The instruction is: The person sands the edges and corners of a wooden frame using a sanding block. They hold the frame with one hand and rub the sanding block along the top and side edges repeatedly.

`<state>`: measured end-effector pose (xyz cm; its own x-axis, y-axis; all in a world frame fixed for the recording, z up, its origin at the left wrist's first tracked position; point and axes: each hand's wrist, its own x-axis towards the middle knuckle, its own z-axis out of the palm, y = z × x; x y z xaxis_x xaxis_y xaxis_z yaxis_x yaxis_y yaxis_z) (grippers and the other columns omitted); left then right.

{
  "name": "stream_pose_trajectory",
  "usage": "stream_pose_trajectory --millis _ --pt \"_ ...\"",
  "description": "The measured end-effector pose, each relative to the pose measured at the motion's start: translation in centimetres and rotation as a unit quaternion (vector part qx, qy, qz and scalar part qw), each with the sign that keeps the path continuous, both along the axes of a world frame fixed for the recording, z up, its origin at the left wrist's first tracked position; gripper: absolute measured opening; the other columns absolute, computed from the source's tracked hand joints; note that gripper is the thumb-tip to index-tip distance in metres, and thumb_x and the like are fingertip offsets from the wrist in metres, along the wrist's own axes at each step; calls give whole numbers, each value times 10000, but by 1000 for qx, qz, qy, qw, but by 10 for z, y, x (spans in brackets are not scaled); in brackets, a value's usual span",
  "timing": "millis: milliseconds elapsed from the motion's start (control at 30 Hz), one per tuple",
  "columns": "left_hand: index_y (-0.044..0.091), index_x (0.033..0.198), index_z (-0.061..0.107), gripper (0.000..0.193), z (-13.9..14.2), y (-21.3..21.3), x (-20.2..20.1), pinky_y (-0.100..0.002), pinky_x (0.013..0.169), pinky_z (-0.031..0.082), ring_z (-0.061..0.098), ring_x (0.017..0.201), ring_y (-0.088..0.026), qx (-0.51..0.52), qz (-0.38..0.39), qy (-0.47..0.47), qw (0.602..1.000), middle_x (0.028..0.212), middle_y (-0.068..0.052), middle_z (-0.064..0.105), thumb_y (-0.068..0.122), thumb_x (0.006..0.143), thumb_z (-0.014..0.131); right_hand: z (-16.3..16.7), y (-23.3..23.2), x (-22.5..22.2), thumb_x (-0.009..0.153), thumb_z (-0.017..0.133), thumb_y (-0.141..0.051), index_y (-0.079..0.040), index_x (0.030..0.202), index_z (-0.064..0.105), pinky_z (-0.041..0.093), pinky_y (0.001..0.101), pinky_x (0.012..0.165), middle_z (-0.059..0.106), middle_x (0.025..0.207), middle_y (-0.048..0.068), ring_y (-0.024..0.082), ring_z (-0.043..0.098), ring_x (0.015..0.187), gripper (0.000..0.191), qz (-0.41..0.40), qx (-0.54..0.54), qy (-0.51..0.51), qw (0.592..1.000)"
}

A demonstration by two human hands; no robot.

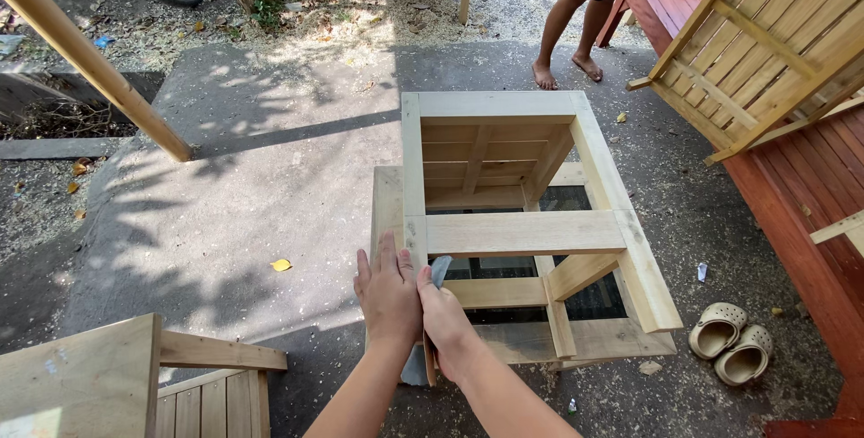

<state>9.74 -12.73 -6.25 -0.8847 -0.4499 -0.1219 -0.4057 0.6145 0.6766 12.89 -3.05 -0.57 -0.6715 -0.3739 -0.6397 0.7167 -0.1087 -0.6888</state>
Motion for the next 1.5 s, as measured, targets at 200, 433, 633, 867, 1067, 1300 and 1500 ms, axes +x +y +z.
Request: stream_pose_trajectory --millis 200,433,633,867,1067,1300,1500 --pt "225 1578 320 609 -7 -1 -5 -555 1227 64 40 1557 -363 -52 11 4 999 1682 3 221 482 1026 324 3 -2 9 997 358 -582 -44 1472 461 530 378 972 647 1349 95 188 622 1180 725 5 40 2 999" --pt "200 1587 314 620 -12 -1 -5 -569 1229 59 51 1561 -371 -40 11 15 999 1683 -5 233 483 1036 330 3 -5 10 1030 365 -531 -102 1539 366 433 293 1077 574 1464 7 93 543 1309 666 3 46 90 995" --pt "183 1581 327 629 -9 -1 -2 -561 1232 93 90 1559 -386 -12 9 16 1000 1677 -11 257 488 1031 356 -1 -5 1 1018 298 -563 20 1487 468 456 404 1052 614 1420 190 289 567 1291 768 -15 -15 20 1000" --pt "201 1580 322 616 -2 3 0 -559 1237 92 97 1560 -369 -14 12 7 1000 1669 1 280 480 1031 342 10 -6 10 1036 345 -561 -78 1521 373 423 330 1118 566 1470 22 122 531 1340 685 -11 63 30 998" --pt "165 1593 300 632 0 3 2 -574 1224 68 73 1555 -384 -12 1 30 999 1667 -39 270 465 1040 361 18 -5 -9 1006 306 -570 -5 1442 505 490 442 1020 642 1352 151 255 606 1212 741 -18 5 -20 1000" --pt "194 1587 295 620 6 4 5 -559 1225 68 68 1560 -359 13 0 17 1000 1678 -12 249 456 1027 349 3 1 -1 1027 347 -564 -1 1406 565 508 370 994 683 1364 124 198 635 1192 712 -11 33 -2 999" --pt "172 1600 277 653 11 3 6 -567 1222 64 64 1558 -383 19 -6 24 1000 1674 -41 252 446 1019 395 -4 2 -12 1025 343 -549 -35 1408 571 437 365 1030 650 1384 71 167 582 1241 680 20 73 -8 997"
